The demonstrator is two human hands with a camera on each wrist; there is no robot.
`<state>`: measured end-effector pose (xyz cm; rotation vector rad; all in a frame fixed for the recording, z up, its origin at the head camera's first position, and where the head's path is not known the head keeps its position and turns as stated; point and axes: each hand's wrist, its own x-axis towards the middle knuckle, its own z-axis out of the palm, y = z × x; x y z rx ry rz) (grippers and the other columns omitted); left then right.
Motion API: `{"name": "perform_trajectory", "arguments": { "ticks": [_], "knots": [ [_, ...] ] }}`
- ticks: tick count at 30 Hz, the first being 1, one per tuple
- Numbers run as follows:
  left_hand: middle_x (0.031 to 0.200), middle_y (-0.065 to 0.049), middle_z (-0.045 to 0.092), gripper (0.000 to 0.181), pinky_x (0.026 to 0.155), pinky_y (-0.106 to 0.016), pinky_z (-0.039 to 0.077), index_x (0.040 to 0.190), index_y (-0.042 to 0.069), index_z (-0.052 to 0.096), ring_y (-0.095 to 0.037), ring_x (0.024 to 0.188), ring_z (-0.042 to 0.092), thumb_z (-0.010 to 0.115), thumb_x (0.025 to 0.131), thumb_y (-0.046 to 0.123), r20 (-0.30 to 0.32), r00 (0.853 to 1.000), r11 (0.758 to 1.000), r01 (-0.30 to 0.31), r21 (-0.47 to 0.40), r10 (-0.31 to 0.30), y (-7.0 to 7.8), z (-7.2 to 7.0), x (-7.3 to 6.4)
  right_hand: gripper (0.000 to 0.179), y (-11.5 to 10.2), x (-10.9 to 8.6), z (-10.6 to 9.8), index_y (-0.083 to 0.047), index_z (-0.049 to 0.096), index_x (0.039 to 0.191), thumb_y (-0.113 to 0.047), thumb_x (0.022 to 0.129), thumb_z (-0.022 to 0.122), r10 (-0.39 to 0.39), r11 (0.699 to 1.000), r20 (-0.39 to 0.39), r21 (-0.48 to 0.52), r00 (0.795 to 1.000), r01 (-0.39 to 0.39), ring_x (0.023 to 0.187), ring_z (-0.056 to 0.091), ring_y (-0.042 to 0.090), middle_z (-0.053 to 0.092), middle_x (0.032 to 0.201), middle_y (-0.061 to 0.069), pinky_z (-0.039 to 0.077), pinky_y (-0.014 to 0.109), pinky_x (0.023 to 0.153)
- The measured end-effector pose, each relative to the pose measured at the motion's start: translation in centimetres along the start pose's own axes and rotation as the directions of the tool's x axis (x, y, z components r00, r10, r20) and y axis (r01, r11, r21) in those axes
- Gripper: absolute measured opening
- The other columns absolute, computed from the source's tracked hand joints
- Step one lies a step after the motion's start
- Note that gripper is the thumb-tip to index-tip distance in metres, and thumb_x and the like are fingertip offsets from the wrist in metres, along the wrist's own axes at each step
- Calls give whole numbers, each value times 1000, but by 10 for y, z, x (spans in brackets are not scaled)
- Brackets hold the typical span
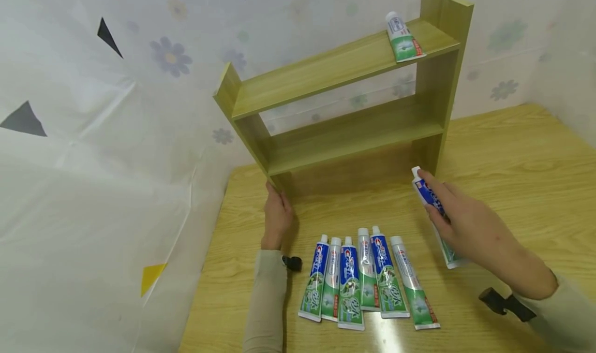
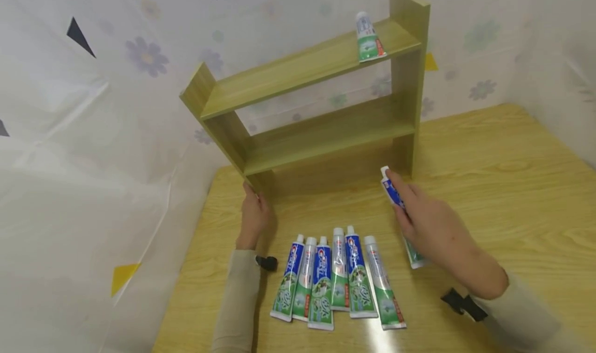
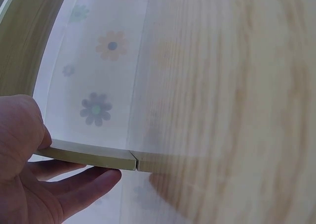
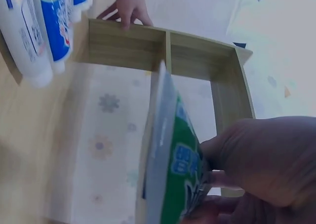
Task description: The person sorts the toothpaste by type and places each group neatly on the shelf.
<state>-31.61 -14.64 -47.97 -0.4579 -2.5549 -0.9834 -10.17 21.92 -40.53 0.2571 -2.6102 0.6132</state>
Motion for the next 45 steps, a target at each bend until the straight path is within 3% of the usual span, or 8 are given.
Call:
{"name": "perform_trajectory", "arguments": {
  "ticks": [3,7,14,19,25,37,42,45],
  "knots": [
    [137,-49,61,60,102,-63,60,165,-17,17,-58,123,68,40,116,8,5,1000,1000,13,-2,-13,1,-1,-1,82,4,9,-5,-4,37,168,2,96,76,-39,999,-89,-15,995,38,60,57,17,67,111,35,39,18,46],
    [140,-49,59,60,106,-63,59,166,-17,16,-58,127,66,40,116,8,9,1000,1000,21,-7,-21,0,-2,0,79,6,24,-10,-6,38,169,0,99,74,-17,1000,-125,-2,992,16,63,60,23,66,118,36,39,22,46],
    [144,-49,57,61,108,-63,57,166,-17,15,-57,132,63,39,116,8,28,999,999,36,-10,-36,3,-2,-1,69,9,42,-12,-2,46,164,-3,101,74,15,1000,-166,29,986,-10,88,71,44,66,130,36,58,54,59],
    [143,-50,55,61,108,-65,56,166,-17,13,-59,131,63,37,117,9,26,999,999,21,-33,-20,4,-2,-1,66,13,49,-11,-1,49,161,-3,100,74,16,999,-187,31,982,-10,89,71,49,66,126,38,59,62,60],
    [137,-52,58,62,105,-65,58,166,-18,13,-59,125,66,34,117,15,-22,999,999,-25,-47,24,-5,4,0,58,16,63,-17,0,56,155,-7,101,75,21,1000,-184,-5,983,-22,85,73,48,70,123,38,59,63,60],
    [143,-49,57,60,110,-62,57,165,-17,15,-56,132,64,39,116,6,25,1000,1000,18,-12,-17,2,-1,2,55,15,84,-30,-4,58,156,-15,105,72,76,995,-140,-55,987,-84,78,71,43,70,120,38,55,52,53],
    [129,-49,63,61,105,-63,59,165,-19,14,-58,117,70,40,116,6,24,1000,1000,14,1,-14,2,-2,0,54,13,94,-31,-5,56,158,-19,107,69,97,991,-109,-83,989,-106,87,74,48,70,126,39,57,57,56],
    [127,-49,64,61,103,-63,60,165,-19,14,-58,114,71,40,116,6,23,1000,1000,6,2,-6,2,-2,0,53,12,100,-30,-5,58,156,-21,107,69,92,989,-103,-108,990,-103,82,73,46,71,122,38,55,54,53]
  ]
}}
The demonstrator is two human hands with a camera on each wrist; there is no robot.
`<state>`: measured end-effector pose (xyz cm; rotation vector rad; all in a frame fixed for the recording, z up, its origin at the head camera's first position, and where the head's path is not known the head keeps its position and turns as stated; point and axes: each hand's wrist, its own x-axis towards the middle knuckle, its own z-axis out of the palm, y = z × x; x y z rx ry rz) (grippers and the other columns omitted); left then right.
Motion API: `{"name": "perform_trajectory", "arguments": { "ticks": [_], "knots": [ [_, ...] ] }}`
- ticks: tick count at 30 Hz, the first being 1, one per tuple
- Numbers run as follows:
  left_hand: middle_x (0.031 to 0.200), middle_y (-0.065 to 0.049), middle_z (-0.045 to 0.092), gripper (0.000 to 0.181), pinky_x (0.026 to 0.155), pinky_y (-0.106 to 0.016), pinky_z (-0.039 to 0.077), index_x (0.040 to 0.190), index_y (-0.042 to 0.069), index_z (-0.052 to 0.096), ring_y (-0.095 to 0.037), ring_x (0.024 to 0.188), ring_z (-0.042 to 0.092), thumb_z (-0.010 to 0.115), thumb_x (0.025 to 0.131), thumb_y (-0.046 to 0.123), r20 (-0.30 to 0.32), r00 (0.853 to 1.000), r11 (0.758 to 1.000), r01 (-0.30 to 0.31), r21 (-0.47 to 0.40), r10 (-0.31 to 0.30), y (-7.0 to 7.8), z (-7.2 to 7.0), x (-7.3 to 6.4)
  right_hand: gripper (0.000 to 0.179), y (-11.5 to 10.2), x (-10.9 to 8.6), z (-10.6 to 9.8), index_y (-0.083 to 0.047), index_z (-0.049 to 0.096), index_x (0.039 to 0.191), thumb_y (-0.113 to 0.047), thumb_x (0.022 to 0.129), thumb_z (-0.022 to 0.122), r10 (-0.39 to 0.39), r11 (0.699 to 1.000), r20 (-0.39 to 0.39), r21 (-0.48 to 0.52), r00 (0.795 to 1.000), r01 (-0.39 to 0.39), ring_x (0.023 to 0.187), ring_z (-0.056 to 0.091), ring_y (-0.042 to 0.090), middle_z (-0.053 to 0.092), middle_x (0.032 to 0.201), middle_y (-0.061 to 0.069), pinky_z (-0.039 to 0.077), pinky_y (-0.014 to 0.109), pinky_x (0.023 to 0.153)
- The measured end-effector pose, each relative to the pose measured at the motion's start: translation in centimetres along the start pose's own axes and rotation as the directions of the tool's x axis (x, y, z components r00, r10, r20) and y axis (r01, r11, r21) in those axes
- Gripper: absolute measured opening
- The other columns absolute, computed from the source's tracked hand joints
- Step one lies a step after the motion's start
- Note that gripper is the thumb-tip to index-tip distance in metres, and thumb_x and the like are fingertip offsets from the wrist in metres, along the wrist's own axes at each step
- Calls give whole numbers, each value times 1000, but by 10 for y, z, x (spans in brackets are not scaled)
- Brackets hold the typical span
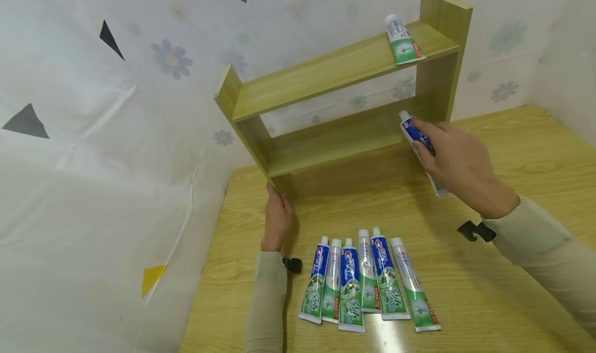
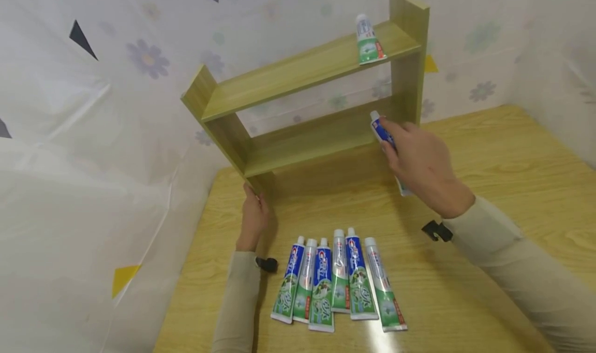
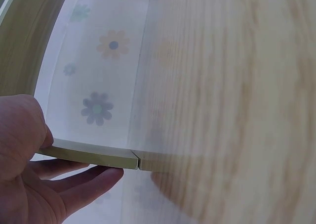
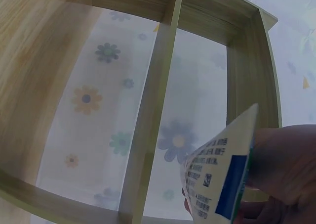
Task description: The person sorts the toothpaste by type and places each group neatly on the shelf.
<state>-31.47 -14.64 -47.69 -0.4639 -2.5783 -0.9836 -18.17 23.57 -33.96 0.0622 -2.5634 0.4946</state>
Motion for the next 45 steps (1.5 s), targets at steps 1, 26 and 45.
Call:
{"name": "perform_trajectory", "arguments": {
  "ticks": [1,26,45],
  "knots": [
    [129,-49,63,61,104,-63,59,165,-20,14,-58,116,70,40,116,6,-2,1000,1000,-3,0,3,0,0,0,52,0,2,0,-4,59,155,-21,107,70,-7,1000,-3,-11,1000,6,81,72,45,71,120,38,54,52,52],
    [135,-45,64,61,100,-63,60,168,-8,19,-55,123,69,36,118,21,-68,996,999,-51,2,51,-50,33,13,43,0,70,26,2,62,149,-15,109,60,34,998,59,-63,998,-31,81,73,54,72,112,41,58,64,55],
    [141,-49,58,60,108,-62,58,167,-15,14,-57,129,65,38,117,8,6,999,999,47,-5,-47,-2,-1,2,19,5,104,38,4,59,97,-8,106,46,90,991,108,-104,990,-79,66,61,42,59,80,27,51,56,51]
  ]
}}
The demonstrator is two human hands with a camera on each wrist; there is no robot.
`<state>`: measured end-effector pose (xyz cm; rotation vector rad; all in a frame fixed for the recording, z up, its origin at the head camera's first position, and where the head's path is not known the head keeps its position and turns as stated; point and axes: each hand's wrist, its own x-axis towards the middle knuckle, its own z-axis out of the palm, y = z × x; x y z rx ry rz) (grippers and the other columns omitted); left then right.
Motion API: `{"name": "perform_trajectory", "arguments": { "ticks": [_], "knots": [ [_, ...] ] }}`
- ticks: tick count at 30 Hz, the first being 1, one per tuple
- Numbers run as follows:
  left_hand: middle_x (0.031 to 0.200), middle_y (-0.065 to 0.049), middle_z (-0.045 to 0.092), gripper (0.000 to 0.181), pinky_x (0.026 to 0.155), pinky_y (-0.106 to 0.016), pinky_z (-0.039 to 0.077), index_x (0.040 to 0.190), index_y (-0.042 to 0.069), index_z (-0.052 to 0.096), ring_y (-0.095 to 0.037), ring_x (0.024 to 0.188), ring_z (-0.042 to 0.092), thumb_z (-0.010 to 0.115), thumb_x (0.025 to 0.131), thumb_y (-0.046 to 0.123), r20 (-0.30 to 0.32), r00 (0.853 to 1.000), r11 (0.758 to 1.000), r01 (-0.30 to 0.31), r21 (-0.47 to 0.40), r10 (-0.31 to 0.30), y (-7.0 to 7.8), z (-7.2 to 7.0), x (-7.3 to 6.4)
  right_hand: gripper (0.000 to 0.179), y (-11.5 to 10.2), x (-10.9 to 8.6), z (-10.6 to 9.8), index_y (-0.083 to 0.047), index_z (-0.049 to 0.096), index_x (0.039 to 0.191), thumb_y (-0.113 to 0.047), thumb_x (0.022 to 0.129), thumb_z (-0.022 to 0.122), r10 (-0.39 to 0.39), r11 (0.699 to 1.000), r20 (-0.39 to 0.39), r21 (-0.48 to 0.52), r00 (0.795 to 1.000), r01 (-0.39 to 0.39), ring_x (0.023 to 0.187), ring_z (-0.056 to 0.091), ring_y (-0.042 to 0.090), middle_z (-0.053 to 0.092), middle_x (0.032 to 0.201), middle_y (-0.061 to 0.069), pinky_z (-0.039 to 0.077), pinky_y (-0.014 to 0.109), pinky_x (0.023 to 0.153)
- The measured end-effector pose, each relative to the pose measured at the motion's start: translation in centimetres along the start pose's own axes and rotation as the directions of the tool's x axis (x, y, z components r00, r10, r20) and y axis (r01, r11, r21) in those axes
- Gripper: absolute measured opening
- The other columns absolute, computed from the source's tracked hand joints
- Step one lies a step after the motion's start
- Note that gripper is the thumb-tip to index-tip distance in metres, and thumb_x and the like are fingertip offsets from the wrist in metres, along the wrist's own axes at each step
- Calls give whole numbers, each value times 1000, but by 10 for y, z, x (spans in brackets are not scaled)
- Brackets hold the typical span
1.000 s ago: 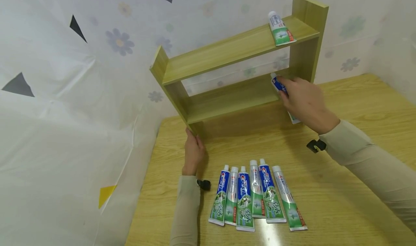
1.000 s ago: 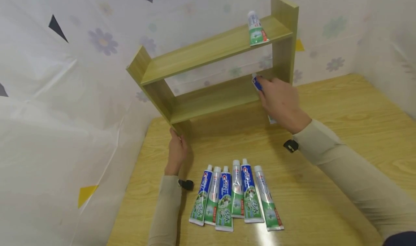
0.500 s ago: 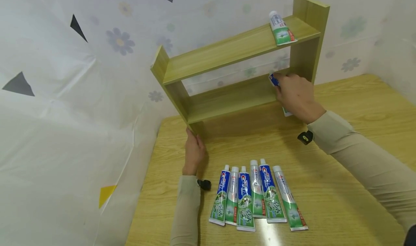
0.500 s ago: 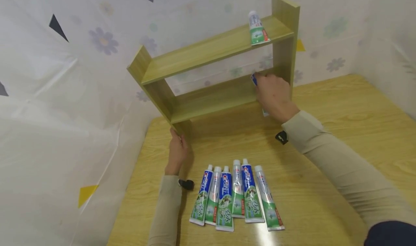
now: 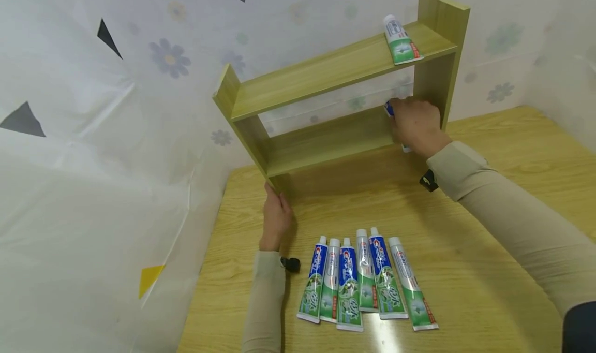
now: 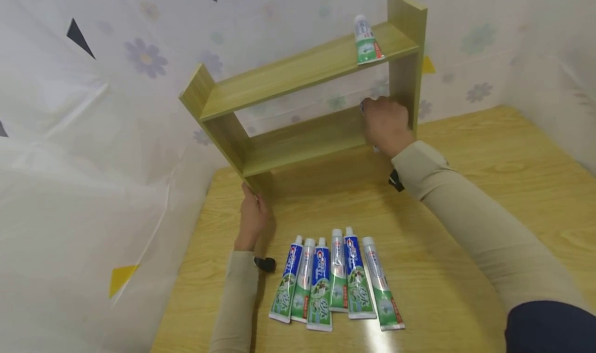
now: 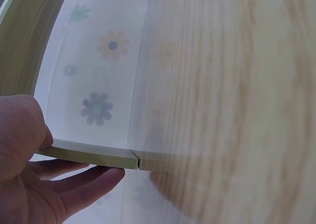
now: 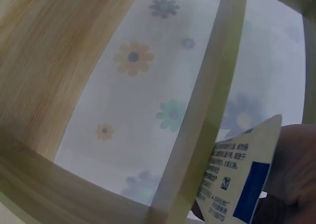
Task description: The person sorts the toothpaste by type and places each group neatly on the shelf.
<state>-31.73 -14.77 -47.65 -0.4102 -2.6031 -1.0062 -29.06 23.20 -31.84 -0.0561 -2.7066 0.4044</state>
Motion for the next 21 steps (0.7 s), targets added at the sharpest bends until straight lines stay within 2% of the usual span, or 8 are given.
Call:
{"name": "perform_trajectory", "arguments": {
  "ticks": [1,4,7,11,16,21],
  "knots": [
    [140,-49,58,60,107,-63,58,167,-15,15,-57,128,66,39,117,8,2,1000,1000,-3,-5,3,0,-1,-1,20,1,3,0,5,63,105,-9,106,48,16,1000,20,0,1000,-16,70,65,46,64,86,31,53,59,52],
    [141,-48,58,60,108,-62,58,167,-13,15,-56,129,65,39,117,8,6,1000,1000,-3,-12,3,0,-1,-2,27,4,11,0,5,65,115,-15,110,47,53,998,83,10,995,-54,74,65,44,67,97,36,53,56,54],
    [141,-48,59,60,108,-62,58,167,-14,16,-56,130,65,39,117,8,-10,1000,1000,-11,-9,11,2,-1,-2,35,11,19,0,5,67,127,-19,111,47,53,997,99,50,994,-59,79,65,42,69,106,38,52,53,54],
    [139,-47,60,59,108,-62,58,166,-15,18,-56,129,65,40,116,7,-17,1000,1000,-25,-5,25,5,-1,0,45,21,23,0,5,60,144,-20,109,46,52,995,124,79,991,-62,88,66,44,69,119,39,54,55,61],
    [150,-44,55,58,114,-60,55,167,-11,18,-52,139,60,40,116,8,-1,1000,1000,-11,-8,11,5,1,1,48,24,24,2,4,58,147,-24,110,47,52,996,129,62,990,-60,87,67,47,69,116,39,54,55,59],
    [149,-45,55,58,113,-61,55,167,-11,18,-54,138,61,40,116,7,-12,1000,1000,-14,-15,14,6,1,2,52,22,21,4,-1,57,152,-28,108,50,64,995,99,74,993,-71,94,68,54,68,115,39,54,59,60]
  ]
}}
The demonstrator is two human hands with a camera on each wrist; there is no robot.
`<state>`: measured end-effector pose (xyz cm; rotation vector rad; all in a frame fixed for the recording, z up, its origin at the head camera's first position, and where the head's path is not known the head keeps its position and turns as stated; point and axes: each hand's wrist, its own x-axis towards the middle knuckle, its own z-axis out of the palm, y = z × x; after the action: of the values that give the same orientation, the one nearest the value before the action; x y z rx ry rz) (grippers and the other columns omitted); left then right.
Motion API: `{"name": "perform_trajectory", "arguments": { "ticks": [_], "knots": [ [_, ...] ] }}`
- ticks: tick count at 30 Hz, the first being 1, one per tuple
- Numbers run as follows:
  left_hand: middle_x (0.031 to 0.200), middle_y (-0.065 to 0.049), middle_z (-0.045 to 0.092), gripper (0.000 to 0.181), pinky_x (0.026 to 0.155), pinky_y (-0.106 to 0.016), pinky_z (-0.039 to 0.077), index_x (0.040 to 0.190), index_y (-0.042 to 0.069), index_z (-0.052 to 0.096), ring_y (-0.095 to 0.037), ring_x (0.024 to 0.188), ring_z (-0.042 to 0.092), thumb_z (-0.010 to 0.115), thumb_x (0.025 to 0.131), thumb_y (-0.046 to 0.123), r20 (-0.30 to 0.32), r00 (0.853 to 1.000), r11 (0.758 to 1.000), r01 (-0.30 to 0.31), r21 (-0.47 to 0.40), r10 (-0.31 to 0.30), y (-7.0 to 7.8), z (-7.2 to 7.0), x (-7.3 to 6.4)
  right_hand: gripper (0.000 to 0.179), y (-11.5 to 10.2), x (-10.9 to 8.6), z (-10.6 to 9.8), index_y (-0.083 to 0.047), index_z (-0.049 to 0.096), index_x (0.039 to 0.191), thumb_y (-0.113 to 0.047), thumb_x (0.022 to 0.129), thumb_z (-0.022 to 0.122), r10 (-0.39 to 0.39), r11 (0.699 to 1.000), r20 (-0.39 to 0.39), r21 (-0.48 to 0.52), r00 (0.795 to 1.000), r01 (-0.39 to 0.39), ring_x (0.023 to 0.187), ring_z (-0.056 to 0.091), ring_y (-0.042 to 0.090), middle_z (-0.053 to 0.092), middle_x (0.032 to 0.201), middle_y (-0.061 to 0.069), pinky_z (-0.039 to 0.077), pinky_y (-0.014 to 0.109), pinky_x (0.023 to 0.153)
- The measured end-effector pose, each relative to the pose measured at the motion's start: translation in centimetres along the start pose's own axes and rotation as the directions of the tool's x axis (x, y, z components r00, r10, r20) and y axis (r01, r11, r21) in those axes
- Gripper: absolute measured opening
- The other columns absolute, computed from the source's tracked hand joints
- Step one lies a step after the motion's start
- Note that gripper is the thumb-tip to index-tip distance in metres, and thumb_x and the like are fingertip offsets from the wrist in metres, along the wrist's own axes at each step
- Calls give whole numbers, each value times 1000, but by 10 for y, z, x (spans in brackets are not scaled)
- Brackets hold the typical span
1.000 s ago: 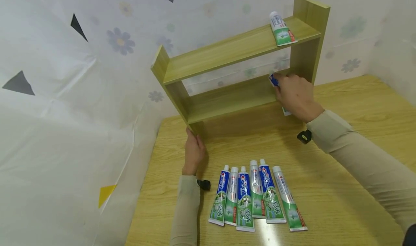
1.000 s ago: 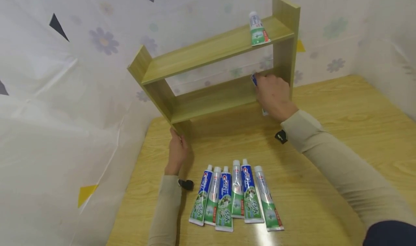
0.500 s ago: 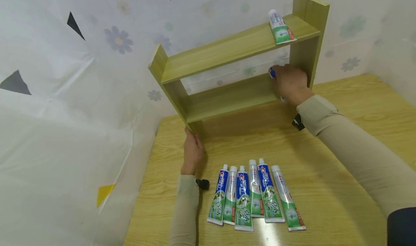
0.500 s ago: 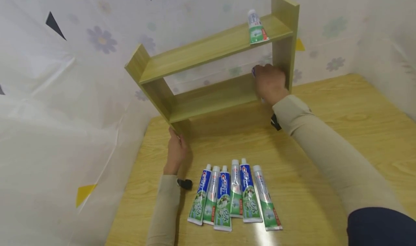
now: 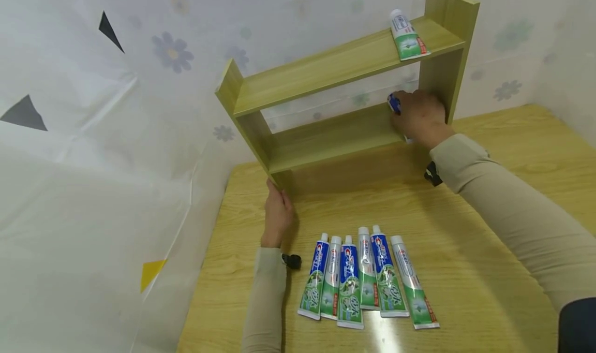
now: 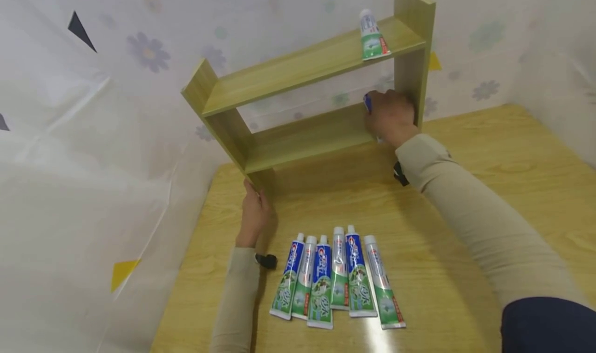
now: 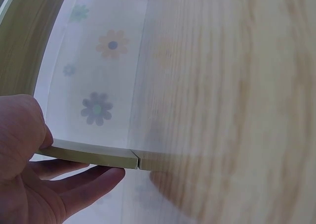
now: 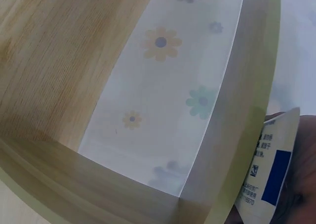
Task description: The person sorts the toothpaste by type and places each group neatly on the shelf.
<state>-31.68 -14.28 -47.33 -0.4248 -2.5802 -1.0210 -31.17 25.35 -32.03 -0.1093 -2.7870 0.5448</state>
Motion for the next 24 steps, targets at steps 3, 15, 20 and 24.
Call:
{"name": "perform_trajectory", "arguments": {
  "ticks": [3,15,20,24],
  "knots": [
    [148,-45,56,58,113,-61,55,167,-10,18,-54,137,61,39,117,8,2,1000,1000,7,-7,-7,0,1,-1,53,0,-5,3,-3,57,152,-28,107,51,-3,1000,-26,0,1000,3,95,66,54,65,115,39,54,61,61],
    [141,-48,59,57,110,-63,56,164,-15,22,-57,133,63,43,115,5,-39,999,999,-32,-9,32,2,6,-2,36,-5,-39,-3,6,71,127,-20,103,64,-175,984,-387,-55,905,167,83,68,55,70,108,35,55,70,61],
    [132,-48,63,57,104,-65,58,163,-16,22,-58,124,67,40,115,9,-77,993,996,-88,-19,86,-8,9,0,30,-15,-59,-5,7,69,123,-17,105,63,-216,974,-390,-19,895,226,64,69,51,75,94,34,53,65,51],
    [133,-49,62,56,105,-66,58,162,-16,23,-60,125,66,39,115,10,-73,993,995,-90,-33,88,-11,9,1,27,-21,-73,-2,5,65,125,-13,106,60,-245,964,-374,2,895,265,45,56,35,67,69,23,41,47,39]
  ]
}}
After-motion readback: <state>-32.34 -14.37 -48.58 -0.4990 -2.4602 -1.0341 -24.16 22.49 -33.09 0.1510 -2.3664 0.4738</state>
